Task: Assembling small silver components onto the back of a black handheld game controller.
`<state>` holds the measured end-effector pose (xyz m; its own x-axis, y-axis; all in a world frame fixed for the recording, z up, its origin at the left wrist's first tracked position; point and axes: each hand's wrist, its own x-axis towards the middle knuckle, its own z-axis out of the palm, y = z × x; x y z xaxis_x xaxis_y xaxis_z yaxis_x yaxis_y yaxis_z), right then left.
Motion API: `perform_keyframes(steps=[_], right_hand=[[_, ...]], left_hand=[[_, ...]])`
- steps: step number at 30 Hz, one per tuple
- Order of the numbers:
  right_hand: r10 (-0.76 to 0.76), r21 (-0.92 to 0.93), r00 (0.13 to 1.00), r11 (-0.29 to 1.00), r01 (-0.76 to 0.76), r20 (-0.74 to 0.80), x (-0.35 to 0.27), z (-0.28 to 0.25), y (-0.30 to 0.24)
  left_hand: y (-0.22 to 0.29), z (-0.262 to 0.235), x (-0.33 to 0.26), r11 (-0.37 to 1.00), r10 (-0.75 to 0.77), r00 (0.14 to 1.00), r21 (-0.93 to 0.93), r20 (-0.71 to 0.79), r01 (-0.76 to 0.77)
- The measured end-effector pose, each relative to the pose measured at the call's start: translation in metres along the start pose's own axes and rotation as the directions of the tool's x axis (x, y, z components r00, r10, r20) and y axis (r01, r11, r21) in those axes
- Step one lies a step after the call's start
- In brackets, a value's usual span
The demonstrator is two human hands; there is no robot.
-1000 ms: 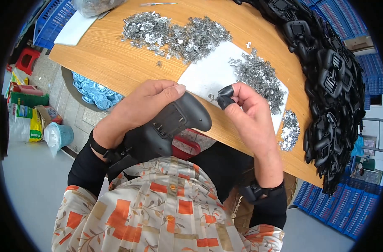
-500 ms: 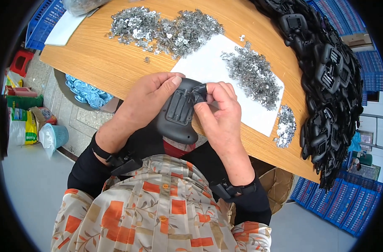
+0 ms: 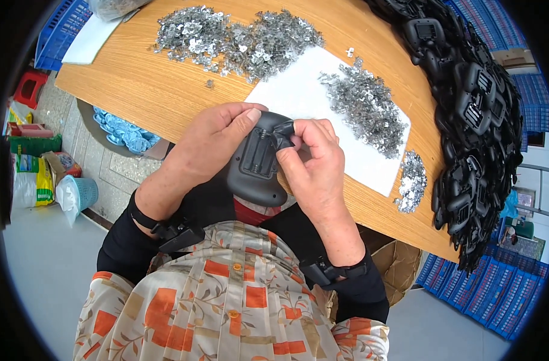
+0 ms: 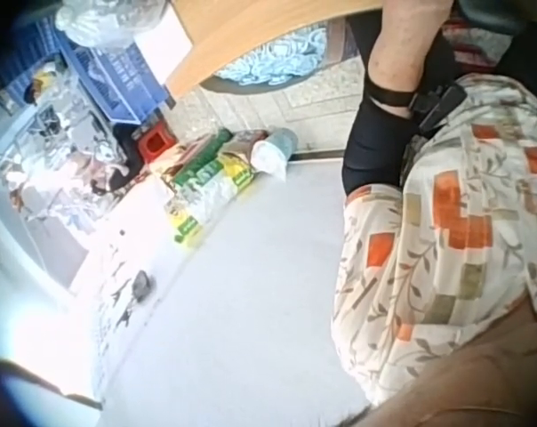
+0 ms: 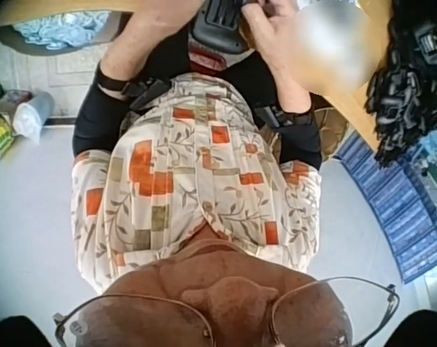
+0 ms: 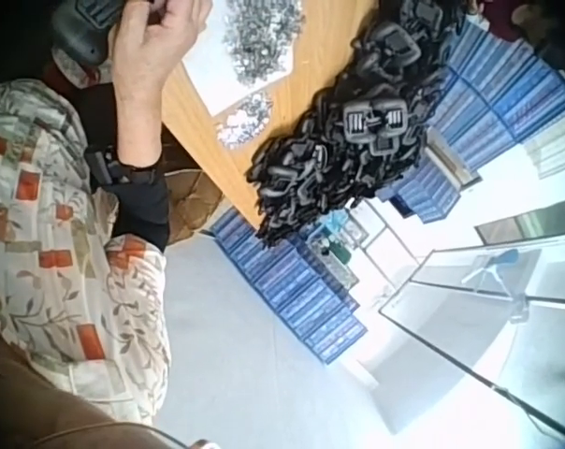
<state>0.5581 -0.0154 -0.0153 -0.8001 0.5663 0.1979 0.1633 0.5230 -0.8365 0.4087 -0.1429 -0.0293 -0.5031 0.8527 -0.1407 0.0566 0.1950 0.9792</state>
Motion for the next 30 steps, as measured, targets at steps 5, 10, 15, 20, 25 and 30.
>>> perform_keyframes(steps=[5,10,15,20,25,30], right_hand=[[0.033,0.022,0.999,0.999,-0.033,0.0,-0.001,0.001,0.001],[0.19,0.243,0.982,0.951,-0.19,0.022,-0.001,0.001,0.0],[0.197,0.191,0.979,0.961,-0.202,0.049,-0.001,-0.001,0.003],[0.015,-0.041,1.0,0.999,-0.015,0.01,-0.001,0.001,-0.004],[-0.218,-0.39,0.976,0.898,0.206,0.013,-0.002,0.003,-0.014],[-0.175,-0.388,0.984,0.906,0.168,0.016,-0.002,0.002,-0.016]], left_hand=[[0.001,-0.001,0.0,1.0,-0.004,1.0,0.003,0.015,0.004],[0.006,-0.001,-0.001,1.0,-0.001,1.0,0.008,0.005,0.001],[0.005,0.0,0.0,1.0,-0.013,1.0,0.018,0.002,0.013],[0.008,-0.002,0.0,0.998,-0.043,0.999,0.046,0.019,0.042],[0.006,-0.003,-0.001,0.996,-0.04,0.999,-0.074,0.024,0.042],[0.004,-0.005,-0.001,0.958,-0.061,0.984,-0.267,0.167,0.105]])
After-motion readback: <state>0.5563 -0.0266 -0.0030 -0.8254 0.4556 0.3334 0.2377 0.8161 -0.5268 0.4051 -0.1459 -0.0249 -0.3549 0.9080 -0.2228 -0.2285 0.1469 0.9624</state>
